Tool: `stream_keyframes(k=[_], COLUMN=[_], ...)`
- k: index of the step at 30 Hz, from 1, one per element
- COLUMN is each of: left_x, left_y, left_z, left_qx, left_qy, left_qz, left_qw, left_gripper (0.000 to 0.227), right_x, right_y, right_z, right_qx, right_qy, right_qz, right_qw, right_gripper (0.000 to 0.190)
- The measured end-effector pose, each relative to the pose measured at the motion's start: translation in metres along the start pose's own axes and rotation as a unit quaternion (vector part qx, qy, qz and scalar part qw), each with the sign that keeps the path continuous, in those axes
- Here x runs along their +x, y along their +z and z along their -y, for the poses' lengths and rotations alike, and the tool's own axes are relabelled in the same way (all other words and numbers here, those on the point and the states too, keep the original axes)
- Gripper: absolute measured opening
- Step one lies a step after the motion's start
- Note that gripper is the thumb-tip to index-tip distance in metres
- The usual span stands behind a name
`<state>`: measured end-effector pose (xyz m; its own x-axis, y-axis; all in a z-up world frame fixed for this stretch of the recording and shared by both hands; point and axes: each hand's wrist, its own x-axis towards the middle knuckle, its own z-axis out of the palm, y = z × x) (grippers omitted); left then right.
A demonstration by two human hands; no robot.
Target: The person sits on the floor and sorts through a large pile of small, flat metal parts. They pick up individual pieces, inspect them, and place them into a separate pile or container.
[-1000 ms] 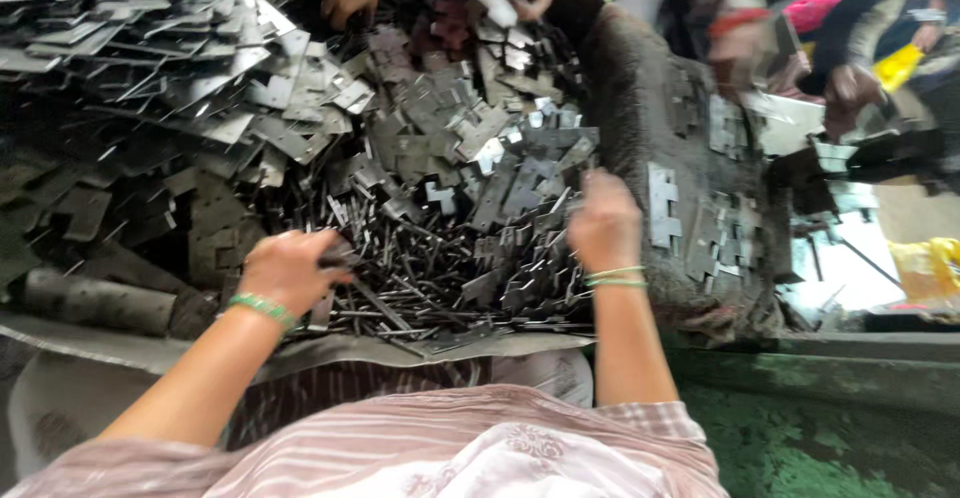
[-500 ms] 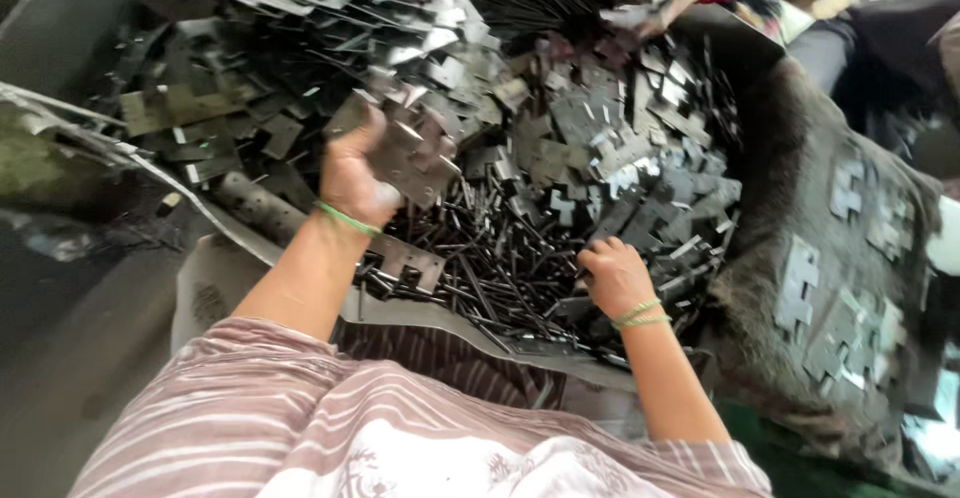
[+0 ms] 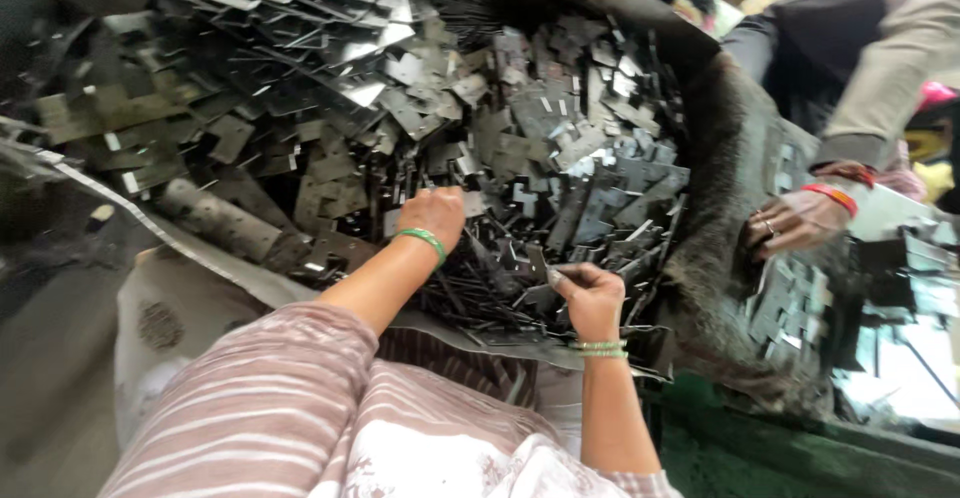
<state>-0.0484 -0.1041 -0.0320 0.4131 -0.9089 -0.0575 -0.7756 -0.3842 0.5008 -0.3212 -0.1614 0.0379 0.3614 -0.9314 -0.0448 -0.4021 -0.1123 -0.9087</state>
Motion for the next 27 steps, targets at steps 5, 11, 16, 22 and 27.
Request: stream_keyframes(k=[5,11,16,22,27], left_x=[-0.010,-0.033,-0.061,-0.115,-0.127], left_y=[-0.031,-0.063,-0.061,-0.048,-0.018], left_z=[0.027,0.077,0.106,0.034,-0.008], left_qx=[0.011,-0.497,-0.800,-0.894,-0.893], left_qy=[-0.026,-0.030,-0.243,-0.129,-0.237], left_qz=[-0.058,-0.218,-0.117,0.170,0.128], left_qw=[0.998,0.840,0.536,0.393,0.361], left_gripper=[0.019,0.019,0.008,0.034,0.054], right_x=[-0.013,-0.003,-0.032,-0.050,-0.081], right_y=[-0.044,-0.056,-0.005,0.020,0.079], right_z=[0.002,-0.026,0.022,0.101,0.097], right_qx=[0.138,0.496,0.351,-0.267,-0.191], right_qy=[0.011,0.196,0.134,-0.478,-0.390], right_qz=[-0.130,-0.155,-0.014,0.143,0.309], right_qw=[0.982,0.832,0.927,0.824,0.846], right_gripper=[0.003,0.018,0.041,0.040,0.045])
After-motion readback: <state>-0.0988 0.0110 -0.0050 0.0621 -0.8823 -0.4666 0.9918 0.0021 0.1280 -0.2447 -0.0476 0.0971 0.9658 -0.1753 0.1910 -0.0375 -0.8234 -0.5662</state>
